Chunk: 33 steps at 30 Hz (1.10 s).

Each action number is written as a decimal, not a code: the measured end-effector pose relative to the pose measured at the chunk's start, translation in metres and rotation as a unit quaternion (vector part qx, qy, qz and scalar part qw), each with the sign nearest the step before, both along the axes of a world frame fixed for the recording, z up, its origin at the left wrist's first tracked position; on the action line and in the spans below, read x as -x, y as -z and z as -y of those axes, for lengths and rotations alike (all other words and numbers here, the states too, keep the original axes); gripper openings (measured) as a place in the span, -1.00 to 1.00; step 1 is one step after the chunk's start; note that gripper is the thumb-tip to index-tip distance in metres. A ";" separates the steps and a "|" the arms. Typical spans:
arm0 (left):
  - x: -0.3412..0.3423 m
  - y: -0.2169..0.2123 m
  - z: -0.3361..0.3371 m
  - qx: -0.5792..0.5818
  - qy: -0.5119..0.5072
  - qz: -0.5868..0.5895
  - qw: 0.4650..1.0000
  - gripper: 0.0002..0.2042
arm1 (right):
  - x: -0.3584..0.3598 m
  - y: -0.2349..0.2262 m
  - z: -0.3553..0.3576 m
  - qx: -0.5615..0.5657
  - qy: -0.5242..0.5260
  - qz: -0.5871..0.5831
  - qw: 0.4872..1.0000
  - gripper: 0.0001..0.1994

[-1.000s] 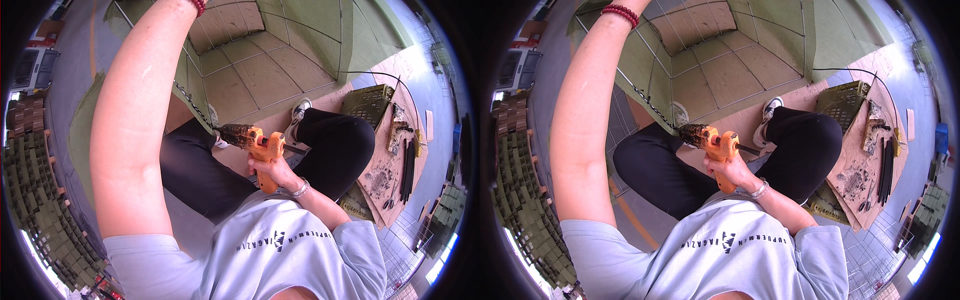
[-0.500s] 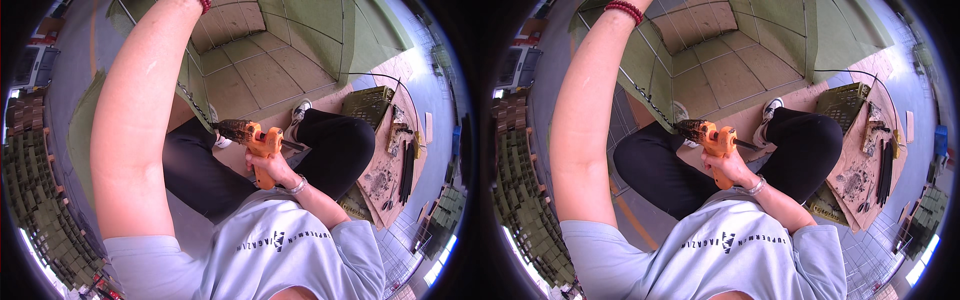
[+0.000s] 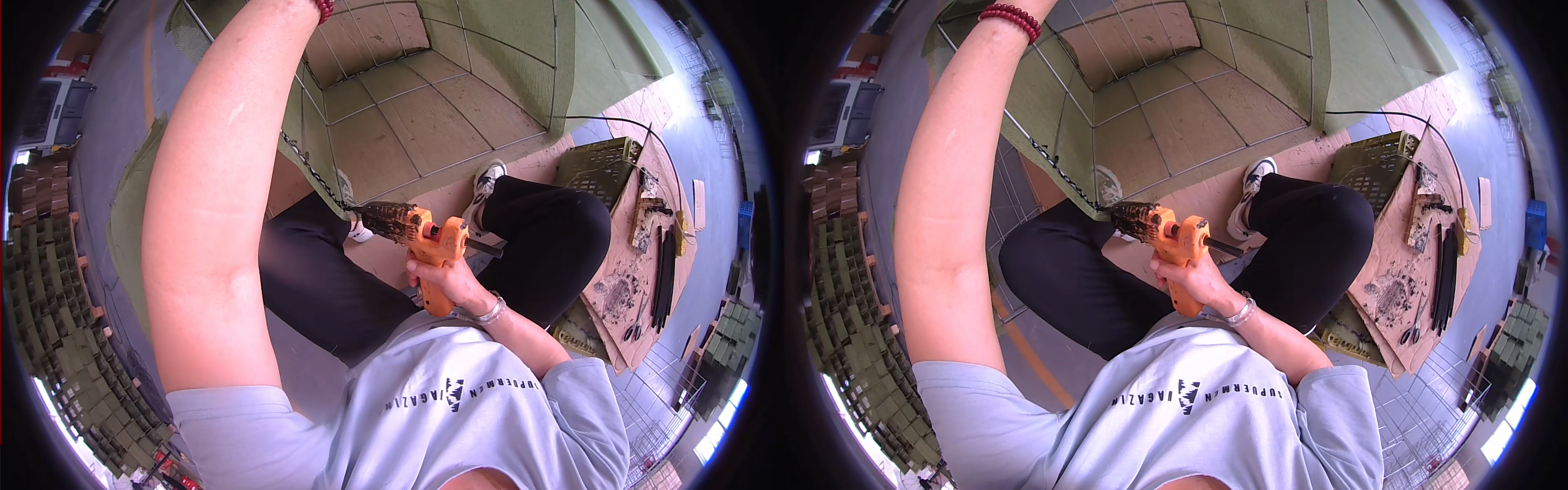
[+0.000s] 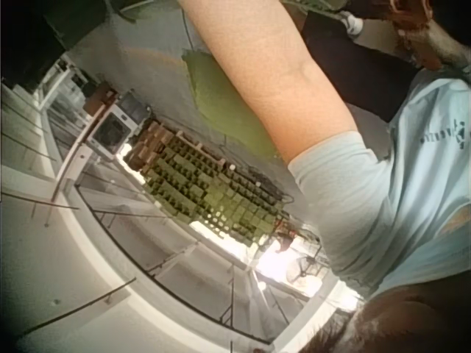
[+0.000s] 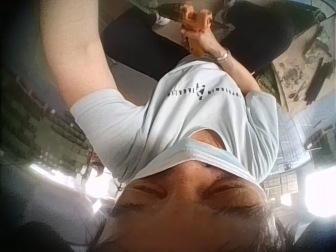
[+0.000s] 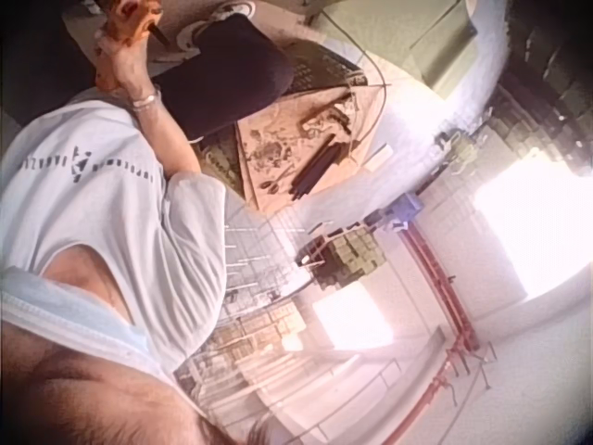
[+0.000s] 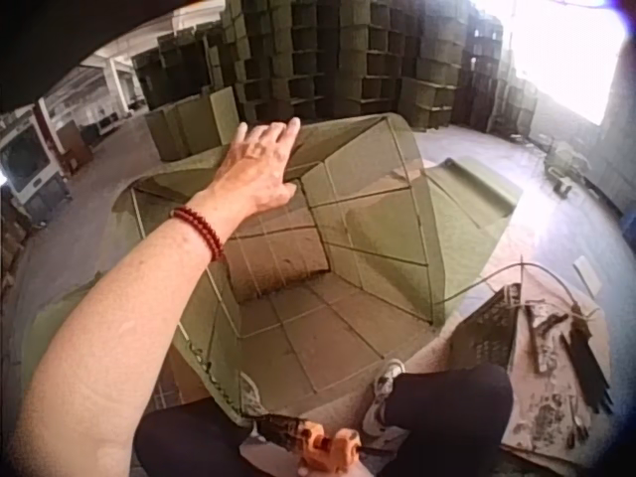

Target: Assembling fabric covers onto metal wire frames using a hot glue gun.

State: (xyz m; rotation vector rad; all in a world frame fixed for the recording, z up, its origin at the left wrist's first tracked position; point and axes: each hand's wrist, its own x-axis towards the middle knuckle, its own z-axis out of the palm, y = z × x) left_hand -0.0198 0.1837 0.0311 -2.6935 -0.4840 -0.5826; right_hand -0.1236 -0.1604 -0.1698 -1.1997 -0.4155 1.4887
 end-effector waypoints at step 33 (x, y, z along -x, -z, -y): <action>0.000 -0.003 -0.001 0.013 -0.016 -0.016 1.000 -0.17 | -0.006 0.004 0.021 0.001 0.083 -0.011 0.997 -0.87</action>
